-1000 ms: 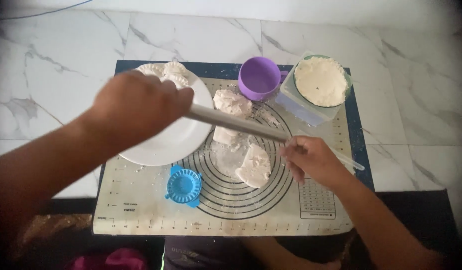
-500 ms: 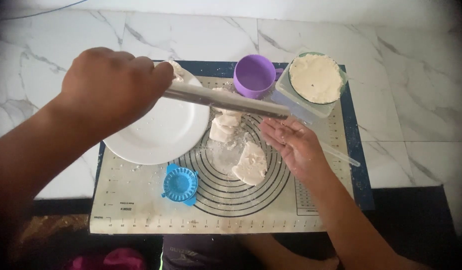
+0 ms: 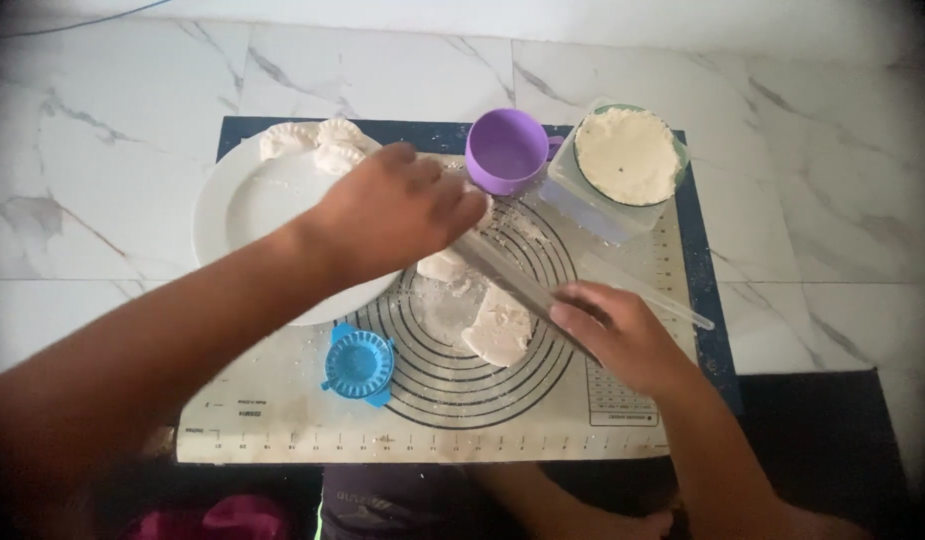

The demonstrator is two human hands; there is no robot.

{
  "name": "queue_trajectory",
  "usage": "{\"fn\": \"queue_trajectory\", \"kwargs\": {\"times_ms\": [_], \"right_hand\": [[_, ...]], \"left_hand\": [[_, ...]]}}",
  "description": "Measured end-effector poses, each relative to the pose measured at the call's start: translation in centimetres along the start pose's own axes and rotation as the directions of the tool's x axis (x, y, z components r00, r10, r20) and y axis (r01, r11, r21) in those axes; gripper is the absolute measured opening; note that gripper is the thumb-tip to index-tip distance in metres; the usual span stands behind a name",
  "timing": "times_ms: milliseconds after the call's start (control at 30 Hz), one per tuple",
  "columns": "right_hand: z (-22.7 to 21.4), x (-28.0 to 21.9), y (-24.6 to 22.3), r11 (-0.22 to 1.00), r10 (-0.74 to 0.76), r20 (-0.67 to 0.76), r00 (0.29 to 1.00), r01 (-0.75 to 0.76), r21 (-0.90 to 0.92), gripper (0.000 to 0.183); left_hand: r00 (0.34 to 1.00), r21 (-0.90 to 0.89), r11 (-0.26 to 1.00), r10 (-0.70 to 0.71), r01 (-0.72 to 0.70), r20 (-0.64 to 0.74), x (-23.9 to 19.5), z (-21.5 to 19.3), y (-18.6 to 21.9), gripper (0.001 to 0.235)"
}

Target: Manually tearing dough, rolling it into balls, and using a rolling pin and mold on a silicone mat.

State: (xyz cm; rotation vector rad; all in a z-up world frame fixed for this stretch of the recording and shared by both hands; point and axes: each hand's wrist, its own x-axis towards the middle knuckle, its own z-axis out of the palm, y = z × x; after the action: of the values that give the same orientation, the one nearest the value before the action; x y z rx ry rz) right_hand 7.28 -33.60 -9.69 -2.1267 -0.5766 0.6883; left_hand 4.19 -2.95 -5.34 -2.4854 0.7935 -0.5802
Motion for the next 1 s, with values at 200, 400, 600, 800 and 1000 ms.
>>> {"fn": "queue_trajectory", "kwargs": {"times_ms": [200,400,600,800,1000], "right_hand": [[-2.4,-5.9,4.0,0.999,0.036,-0.26,0.965,-0.041,-0.014,0.04],[-2.9,-10.3,6.4,0.958,0.198,-0.696,0.69,0.013,0.286,0.039],[-2.1,-7.9,7.2,0.852,0.421,-0.682,0.597,-0.518,0.073,0.04],[-0.6,-5.6,5.1,0.756,0.429,-0.628,0.649,-0.638,-0.143,0.05],[0.1,-4.7,5.6,0.752,0.351,-0.657,0.668,-0.619,-0.228,0.045]], "left_hand": [[0.908,-0.032,0.935,-0.351,0.353,-0.23,2.0,0.3,-0.5,0.026],[0.852,-0.654,0.684,-0.512,0.324,-0.113,0.8,1.3,3.2,0.023],[0.909,-0.989,-0.122,-0.397,0.085,0.127,0.0,-0.6,6.3,0.043],[0.937,-0.766,-0.642,-0.254,0.023,0.241,-0.9,2.1,6.7,0.065],[0.943,-0.426,-0.894,-0.251,-0.138,0.22,-1.9,4.0,6.6,0.045]]}}
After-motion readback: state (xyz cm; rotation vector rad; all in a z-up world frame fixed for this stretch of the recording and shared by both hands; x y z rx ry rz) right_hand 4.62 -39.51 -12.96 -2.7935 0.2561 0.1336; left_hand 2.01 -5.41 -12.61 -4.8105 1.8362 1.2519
